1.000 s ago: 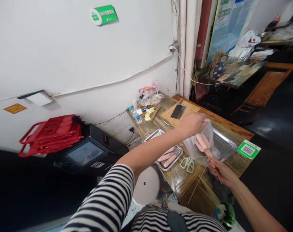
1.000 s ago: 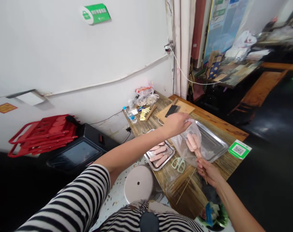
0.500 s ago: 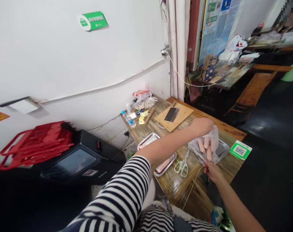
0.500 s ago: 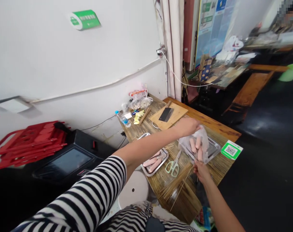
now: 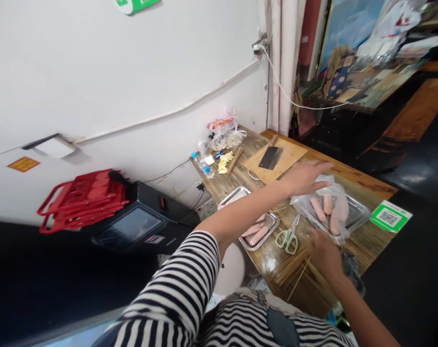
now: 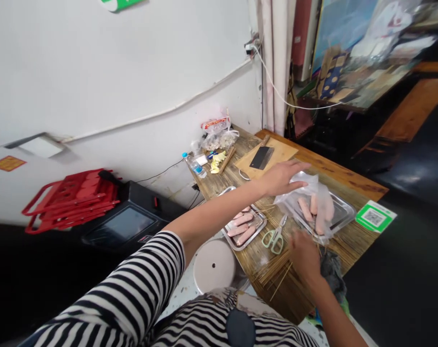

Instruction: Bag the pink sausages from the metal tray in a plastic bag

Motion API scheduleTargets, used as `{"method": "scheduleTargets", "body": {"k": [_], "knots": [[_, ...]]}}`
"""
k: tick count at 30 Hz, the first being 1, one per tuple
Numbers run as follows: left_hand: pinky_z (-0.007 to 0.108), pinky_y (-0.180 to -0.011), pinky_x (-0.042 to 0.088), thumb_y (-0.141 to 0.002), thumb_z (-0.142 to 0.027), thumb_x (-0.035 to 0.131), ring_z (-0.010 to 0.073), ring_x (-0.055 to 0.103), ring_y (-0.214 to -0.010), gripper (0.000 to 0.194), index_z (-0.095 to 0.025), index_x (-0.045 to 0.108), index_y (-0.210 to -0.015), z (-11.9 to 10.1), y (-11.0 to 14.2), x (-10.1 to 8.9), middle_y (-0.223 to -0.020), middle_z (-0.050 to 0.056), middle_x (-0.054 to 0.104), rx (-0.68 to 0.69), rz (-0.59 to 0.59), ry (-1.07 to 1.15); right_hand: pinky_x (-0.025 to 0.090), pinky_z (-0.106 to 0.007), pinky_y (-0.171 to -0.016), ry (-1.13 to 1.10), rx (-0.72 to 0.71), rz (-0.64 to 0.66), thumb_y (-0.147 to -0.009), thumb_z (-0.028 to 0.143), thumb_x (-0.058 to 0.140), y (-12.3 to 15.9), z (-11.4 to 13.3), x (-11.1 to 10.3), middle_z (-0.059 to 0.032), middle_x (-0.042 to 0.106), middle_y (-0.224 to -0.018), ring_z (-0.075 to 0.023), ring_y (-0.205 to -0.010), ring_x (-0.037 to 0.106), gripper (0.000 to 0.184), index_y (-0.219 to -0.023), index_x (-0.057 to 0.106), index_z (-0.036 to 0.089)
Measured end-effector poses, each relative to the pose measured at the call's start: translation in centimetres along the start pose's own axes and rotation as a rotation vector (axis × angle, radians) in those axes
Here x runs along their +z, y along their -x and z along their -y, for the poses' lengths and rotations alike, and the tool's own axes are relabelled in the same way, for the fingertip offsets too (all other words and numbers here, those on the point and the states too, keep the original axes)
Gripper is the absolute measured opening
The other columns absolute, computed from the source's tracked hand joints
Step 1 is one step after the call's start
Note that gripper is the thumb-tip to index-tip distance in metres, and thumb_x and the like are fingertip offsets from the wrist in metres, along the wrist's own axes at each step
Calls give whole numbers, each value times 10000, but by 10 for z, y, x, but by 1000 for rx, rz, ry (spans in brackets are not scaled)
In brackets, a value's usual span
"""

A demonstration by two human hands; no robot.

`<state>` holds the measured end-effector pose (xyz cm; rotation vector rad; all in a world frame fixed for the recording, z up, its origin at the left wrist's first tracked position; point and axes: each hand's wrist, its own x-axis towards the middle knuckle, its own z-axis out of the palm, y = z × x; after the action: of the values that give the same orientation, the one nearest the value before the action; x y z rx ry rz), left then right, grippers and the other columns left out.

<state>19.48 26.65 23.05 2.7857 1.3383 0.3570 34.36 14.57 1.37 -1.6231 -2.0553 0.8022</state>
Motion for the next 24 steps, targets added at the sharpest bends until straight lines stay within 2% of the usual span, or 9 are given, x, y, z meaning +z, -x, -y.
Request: {"method": "scheduleTargets", "body": {"k": [3,5,8,11,15,18,21,24], "knots": [[267,-1009,362,-911,-361,452,151,487,-1163,469,-89,452,-1293,12,45,-19,-1260,129,543,-65,-191,122,354,-382,-1021,-54,-243,139,-839,265,511,-14,36,33,-106,608,-1146,-268,-1120,509,252,-1078,588,235],[276,-1009,374,-917,-358,440,148,487,-1165,434,-109,474,-1272,21,96,-22,-1235,122,561,-192,-303,175,321,-384,-1062,-65,-351,181,-820,202,547,-31,52,52,-87,571,-1237,-268,-1208,451,307,-1121,581,253],[329,-993,407,-909,-303,447,169,521,-1129,344,-144,534,-1201,33,196,-6,-1200,104,589,-476,-301,216,238,-454,-1109,-34,-433,201,-868,196,523,-64,64,70,-73,449,-1384,-250,-1323,313,344,-1209,539,242],[330,-907,475,-874,-274,471,168,590,-985,335,-146,554,-1172,29,306,22,-1139,109,614,-820,-233,277,224,-539,-1084,68,-421,230,-917,291,501,-95,67,80,-102,404,-1402,-266,-1320,308,354,-1255,505,187],[334,-852,511,-861,-308,421,178,603,-953,385,-156,539,-1195,-10,435,53,-1149,110,601,-1187,-193,319,326,-514,-1028,250,-374,326,-907,328,532,-119,65,86,-98,484,-1302,-252,-1214,436,350,-1217,532,167],[357,-859,513,-852,-361,392,200,599,-985,427,-173,526,-1211,-51,508,72,-1208,108,568,-1380,-182,335,421,-464,-948,381,-320,411,-903,323,543,-126,64,88,-90,553,-1190,-219,-1086,530,297,-1140,568,147],[348,-832,526,-847,-389,357,206,604,-975,462,-181,510,-1231,-88,557,91,-1215,112,563,-1503,-128,372,469,-428,-884,468,-295,481,-896,321,556,-127,65,88,-81,572,-1137,-200,-1010,566,291,-1117,570,133],[348,-837,524,-838,-349,327,194,622,-931,459,-220,503,-1243,-114,583,107,-1220,87,567,-1559,-25,378,481,-410,-863,493,-288,522,-895,323,558,-127,67,85,-78,580,-1115,-191,-983,575,286,-1107,571,132]]}}
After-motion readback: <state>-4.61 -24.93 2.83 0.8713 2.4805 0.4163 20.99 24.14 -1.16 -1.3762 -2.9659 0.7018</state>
